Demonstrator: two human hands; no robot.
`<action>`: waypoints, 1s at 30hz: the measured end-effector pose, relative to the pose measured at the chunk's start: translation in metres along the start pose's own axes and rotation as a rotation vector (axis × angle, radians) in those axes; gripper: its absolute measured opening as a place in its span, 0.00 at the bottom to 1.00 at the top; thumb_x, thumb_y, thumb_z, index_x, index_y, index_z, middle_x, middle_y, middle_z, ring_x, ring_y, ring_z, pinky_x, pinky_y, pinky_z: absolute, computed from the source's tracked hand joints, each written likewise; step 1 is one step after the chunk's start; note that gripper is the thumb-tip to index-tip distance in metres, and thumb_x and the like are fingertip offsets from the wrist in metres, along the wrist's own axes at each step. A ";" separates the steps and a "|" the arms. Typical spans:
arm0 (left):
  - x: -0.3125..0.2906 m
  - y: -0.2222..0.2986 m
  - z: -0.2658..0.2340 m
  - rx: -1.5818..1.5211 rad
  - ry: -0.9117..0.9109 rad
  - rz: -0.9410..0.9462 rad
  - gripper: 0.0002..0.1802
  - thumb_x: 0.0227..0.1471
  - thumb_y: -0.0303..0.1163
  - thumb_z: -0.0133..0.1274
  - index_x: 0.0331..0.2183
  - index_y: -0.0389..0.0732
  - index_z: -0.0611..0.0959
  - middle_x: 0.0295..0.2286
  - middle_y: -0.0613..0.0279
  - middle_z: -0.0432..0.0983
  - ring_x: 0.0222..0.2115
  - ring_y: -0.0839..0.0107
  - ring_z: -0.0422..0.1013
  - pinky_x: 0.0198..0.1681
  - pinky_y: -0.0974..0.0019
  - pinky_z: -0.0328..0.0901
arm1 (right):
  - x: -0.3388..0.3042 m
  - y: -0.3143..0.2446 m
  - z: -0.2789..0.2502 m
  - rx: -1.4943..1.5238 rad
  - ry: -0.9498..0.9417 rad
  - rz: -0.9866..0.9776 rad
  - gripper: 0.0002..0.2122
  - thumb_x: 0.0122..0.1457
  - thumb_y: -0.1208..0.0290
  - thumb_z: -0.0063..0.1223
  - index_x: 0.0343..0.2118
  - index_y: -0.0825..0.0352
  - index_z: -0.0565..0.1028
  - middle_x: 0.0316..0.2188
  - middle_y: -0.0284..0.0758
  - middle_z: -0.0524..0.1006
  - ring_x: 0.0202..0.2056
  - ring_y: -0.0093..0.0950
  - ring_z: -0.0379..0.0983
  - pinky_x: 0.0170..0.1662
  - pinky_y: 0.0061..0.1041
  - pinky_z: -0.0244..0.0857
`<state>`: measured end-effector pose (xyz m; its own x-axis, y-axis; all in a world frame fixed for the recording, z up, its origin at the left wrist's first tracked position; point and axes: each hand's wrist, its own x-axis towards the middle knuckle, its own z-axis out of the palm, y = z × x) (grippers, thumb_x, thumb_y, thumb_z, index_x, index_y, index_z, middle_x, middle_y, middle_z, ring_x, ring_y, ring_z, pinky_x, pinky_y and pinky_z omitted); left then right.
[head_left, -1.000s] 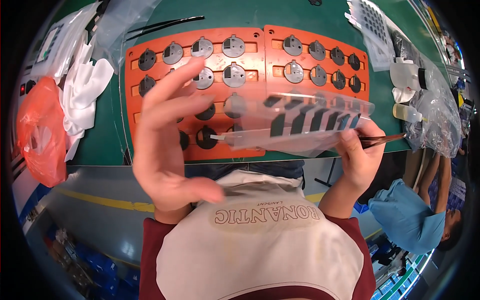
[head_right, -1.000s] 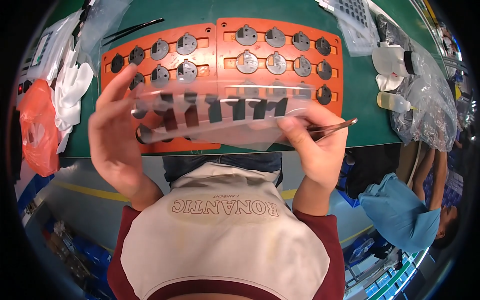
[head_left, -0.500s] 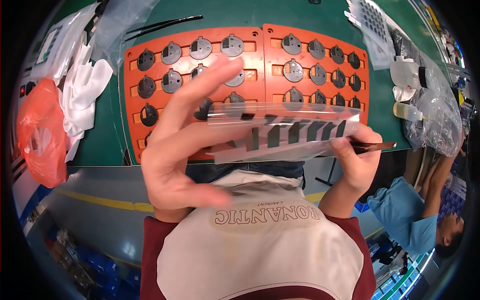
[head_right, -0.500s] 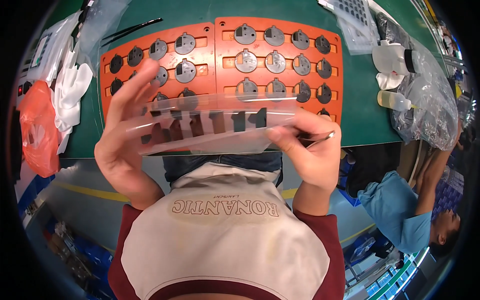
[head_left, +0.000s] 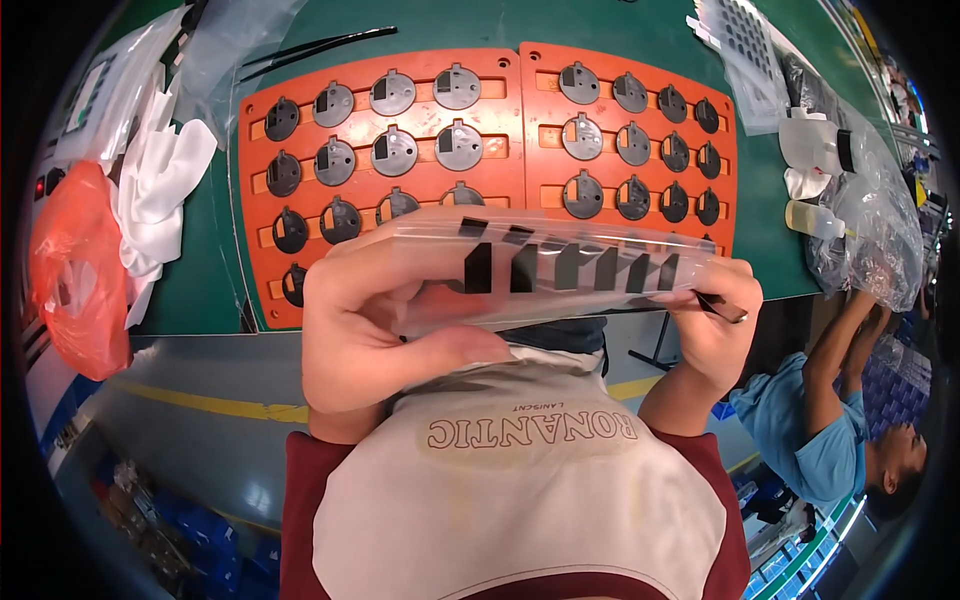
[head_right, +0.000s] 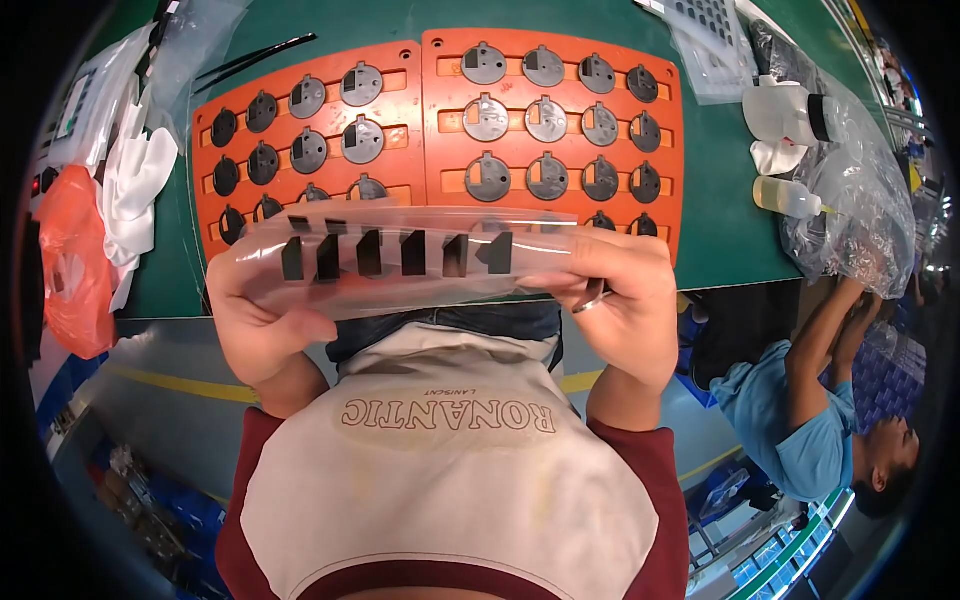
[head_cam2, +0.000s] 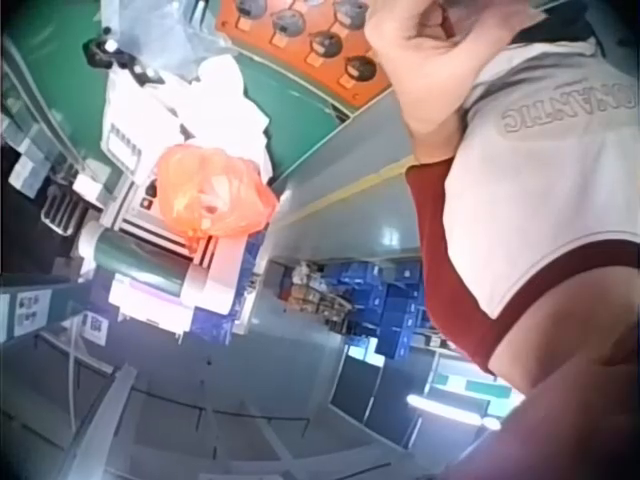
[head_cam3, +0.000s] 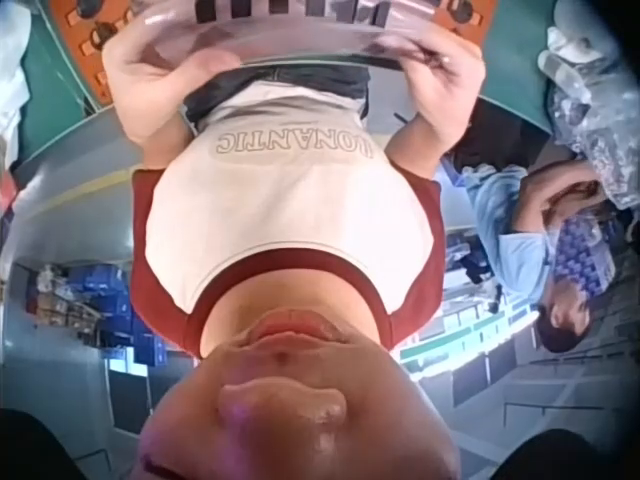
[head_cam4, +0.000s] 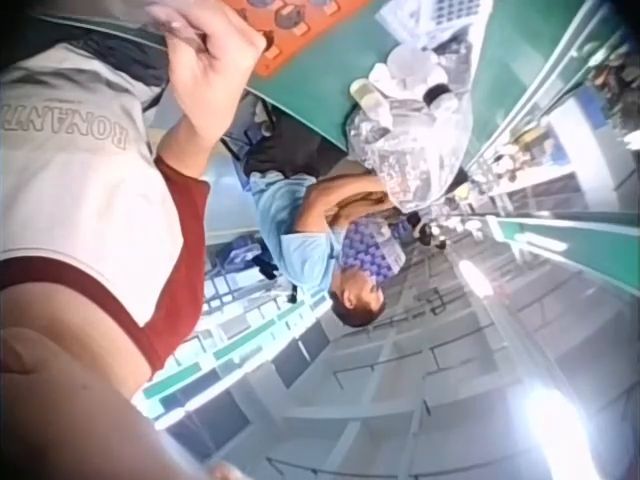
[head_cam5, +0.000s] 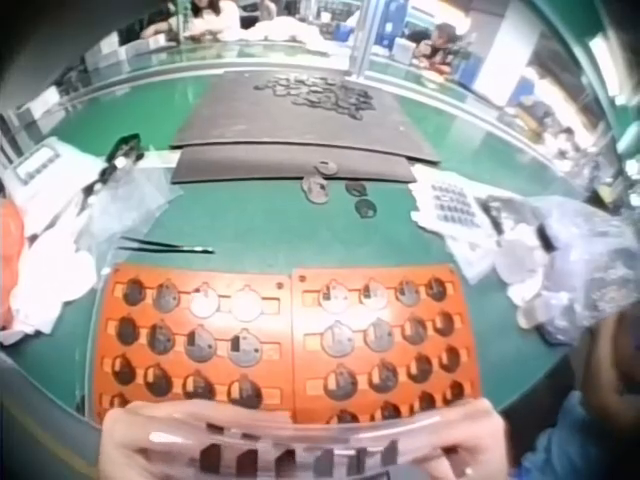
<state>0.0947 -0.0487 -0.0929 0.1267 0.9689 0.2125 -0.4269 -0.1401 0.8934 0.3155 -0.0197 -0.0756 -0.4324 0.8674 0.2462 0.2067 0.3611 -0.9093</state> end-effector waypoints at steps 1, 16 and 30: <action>0.000 0.000 0.002 -0.075 0.011 -0.022 0.19 0.22 0.16 0.55 0.27 0.28 0.73 0.32 0.48 0.67 0.31 0.59 0.66 0.35 0.65 0.59 | -0.001 0.001 0.000 -0.024 0.013 0.025 0.15 0.28 0.90 0.39 0.24 0.74 0.72 0.16 0.35 0.70 0.14 0.15 0.58 0.17 0.10 0.50; -0.002 0.005 0.008 0.033 0.206 -0.269 0.09 0.36 0.11 0.39 0.25 0.23 0.72 0.28 0.48 0.70 0.27 0.70 0.68 0.29 0.74 0.65 | -0.005 -0.003 -0.033 0.091 0.199 0.209 0.18 0.44 0.64 0.45 0.31 0.77 0.64 0.15 0.26 0.56 0.18 0.15 0.50 0.22 0.13 0.43; 0.005 -0.007 0.019 0.288 0.030 -0.248 0.15 0.33 0.12 0.40 0.27 0.33 0.76 0.24 0.57 0.73 0.19 0.82 0.65 0.20 0.82 0.58 | 0.032 -0.019 -0.022 0.444 0.269 0.026 0.16 0.53 0.57 0.28 0.16 0.62 0.57 0.08 0.28 0.56 0.11 0.18 0.49 0.13 0.14 0.42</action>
<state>0.1156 -0.0465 -0.0905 0.1665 0.9855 -0.0323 -0.1170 0.0523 0.9918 0.3173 0.0090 -0.0432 -0.1788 0.9526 0.2460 -0.2029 0.2090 -0.9566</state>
